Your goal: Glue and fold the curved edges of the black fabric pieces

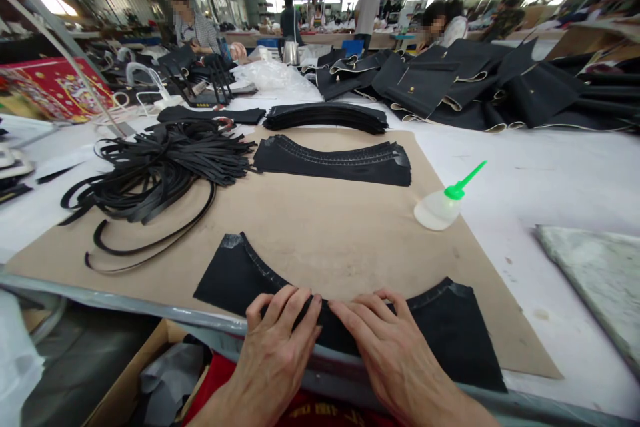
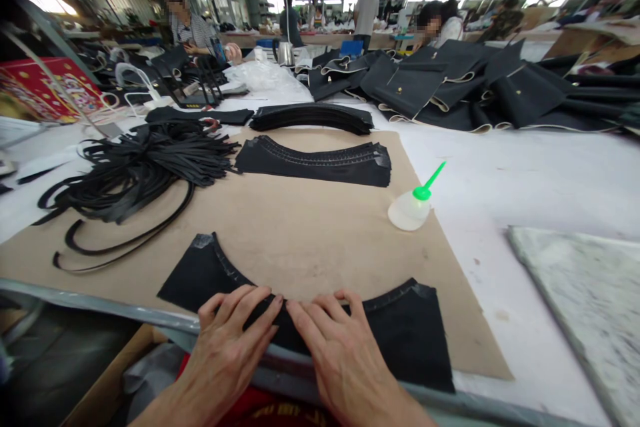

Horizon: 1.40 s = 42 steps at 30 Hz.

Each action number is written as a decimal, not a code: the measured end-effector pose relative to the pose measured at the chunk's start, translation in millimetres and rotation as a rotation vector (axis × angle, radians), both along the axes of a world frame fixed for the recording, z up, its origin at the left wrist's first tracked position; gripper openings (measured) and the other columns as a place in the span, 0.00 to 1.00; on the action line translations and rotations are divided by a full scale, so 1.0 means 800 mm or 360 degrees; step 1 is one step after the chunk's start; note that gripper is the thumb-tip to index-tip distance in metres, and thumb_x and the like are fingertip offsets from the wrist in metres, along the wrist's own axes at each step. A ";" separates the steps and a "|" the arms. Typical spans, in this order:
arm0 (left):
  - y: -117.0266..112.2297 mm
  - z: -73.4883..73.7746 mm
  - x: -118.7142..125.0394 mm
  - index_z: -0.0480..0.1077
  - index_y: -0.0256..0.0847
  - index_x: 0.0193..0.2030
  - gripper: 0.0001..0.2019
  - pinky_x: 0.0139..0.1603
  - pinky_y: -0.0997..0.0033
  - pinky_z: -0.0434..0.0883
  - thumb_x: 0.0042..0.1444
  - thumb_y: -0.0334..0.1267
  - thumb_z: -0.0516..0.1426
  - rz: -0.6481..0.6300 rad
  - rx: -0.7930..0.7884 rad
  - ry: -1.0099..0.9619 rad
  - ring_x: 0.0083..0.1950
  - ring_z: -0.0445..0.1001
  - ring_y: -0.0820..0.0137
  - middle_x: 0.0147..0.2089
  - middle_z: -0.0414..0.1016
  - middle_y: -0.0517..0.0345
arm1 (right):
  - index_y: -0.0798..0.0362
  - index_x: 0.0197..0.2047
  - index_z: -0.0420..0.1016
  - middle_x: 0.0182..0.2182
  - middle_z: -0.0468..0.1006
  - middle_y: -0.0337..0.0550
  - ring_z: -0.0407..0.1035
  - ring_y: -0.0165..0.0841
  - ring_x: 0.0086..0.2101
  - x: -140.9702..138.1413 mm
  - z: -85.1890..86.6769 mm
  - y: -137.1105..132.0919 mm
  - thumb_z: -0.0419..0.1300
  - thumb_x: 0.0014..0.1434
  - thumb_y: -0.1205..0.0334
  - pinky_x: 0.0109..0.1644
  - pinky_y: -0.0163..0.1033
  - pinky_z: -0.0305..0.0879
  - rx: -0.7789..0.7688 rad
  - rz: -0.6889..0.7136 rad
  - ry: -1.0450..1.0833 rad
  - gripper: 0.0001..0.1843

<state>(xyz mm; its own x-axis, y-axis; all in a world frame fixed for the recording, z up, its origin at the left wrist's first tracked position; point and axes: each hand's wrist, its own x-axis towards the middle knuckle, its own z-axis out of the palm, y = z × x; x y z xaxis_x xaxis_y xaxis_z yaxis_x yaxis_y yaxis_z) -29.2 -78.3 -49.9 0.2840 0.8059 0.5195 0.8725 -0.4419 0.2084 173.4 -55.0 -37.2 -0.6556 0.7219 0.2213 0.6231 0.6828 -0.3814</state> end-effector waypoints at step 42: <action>-0.005 0.004 -0.001 0.69 0.39 0.54 0.15 0.56 0.59 0.53 0.60 0.32 0.53 -0.0148 -0.0007 0.0451 0.56 0.64 0.64 0.52 0.74 0.54 | 0.49 0.59 0.64 0.52 0.73 0.43 0.63 0.36 0.48 -0.005 0.001 -0.006 0.52 0.58 0.74 0.56 0.48 0.49 0.0102 -0.0026 -0.0162 0.25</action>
<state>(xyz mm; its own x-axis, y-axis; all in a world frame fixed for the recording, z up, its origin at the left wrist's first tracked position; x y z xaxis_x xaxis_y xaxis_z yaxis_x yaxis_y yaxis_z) -30.0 -82.2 -47.0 0.4899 0.7715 0.4059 0.8520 -0.5223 -0.0356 169.5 -60.1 -36.3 -0.6652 0.7193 0.2002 0.6678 0.6931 -0.2713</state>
